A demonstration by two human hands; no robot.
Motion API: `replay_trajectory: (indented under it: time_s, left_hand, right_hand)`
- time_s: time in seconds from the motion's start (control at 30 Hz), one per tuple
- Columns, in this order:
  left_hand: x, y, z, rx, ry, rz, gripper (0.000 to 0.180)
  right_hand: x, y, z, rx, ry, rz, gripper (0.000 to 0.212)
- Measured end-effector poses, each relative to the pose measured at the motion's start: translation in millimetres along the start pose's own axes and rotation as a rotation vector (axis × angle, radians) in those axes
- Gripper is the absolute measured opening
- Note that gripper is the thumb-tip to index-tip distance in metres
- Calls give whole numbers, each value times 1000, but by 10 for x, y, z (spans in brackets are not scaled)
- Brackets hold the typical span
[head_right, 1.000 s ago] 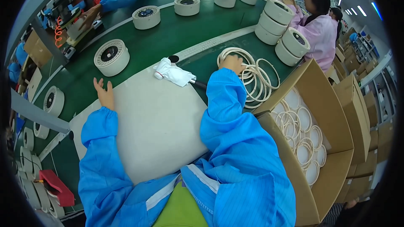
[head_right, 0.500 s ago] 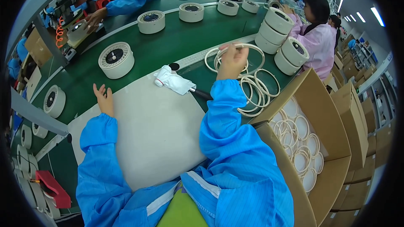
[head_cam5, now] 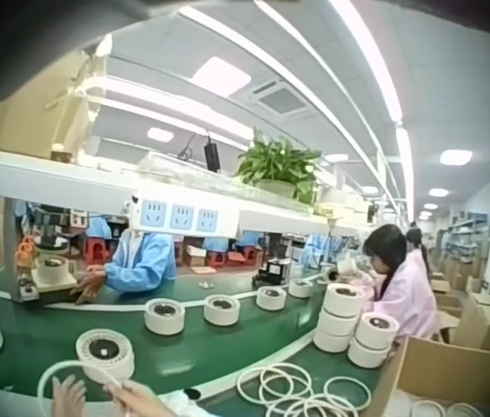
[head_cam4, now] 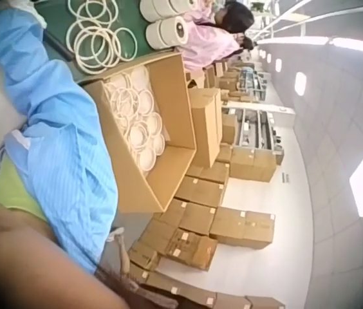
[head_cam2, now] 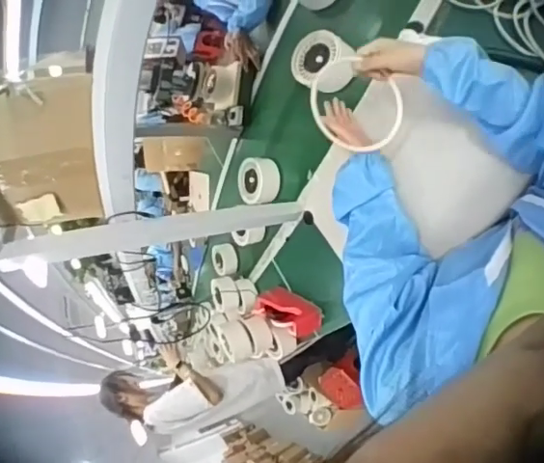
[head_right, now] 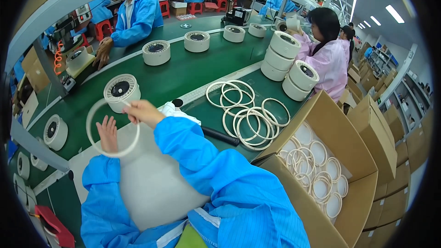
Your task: The person assembles plastic components and plastic rings onto fan motor housings by hand, taking the parts from a component tray and a cardboard box.
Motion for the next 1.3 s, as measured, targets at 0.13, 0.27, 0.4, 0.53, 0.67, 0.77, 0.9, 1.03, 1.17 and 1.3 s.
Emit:
replay_trajectory:
  time_s: [0.13,0.27,0.4,0.53,0.67,0.77,0.9,1.03,1.17,1.3]
  left_hand:
    - [-204,641,24,-314,-336,308,58]
    - [-276,608,213,38,-300,474,56]
    - [-197,741,-19,358,104,289,56]
    - [-402,687,-476,778,642,-36,60]
    - [-579,603,-762,859,906,-127,48]
    - [-574,787,-980,1021,1141,-65,21]
    - [-460,847,-769,1419,1165,-23,38]
    - [-167,474,-610,1010,706,26,51]
    - [-194,344,-686,895,736,-37,54]
    - [-147,104,-645,766,559,-208,53]
  right_hand:
    - [28,-448,-687,-990,-156,-437,31]
    - [46,-439,-1011,-339,-37,-395,32]
    - [35,-716,-1191,58,25,-506,29]
    - [-75,-596,-1325,501,217,-624,28]
    - [-30,-175,-1084,-19,62,-300,34]
    - [12,-330,-966,-641,-169,-441,54]
    - [9,-645,-1063,148,113,-439,52]
    - [13,-335,-1081,-95,-12,-256,43]
    - [43,-177,-1125,-339,-33,-177,29]
    - [-7,-414,-1086,-122,63,-369,20]
Point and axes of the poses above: each hand's wrist, its own x-axis towards the middle knuckle, its own y-axis out of the palm, z = x × y, the point moved 9 cm from there along x, towards the middle knuckle, and after that the axes turned 2 degrees about y, right-handed, at the moved point
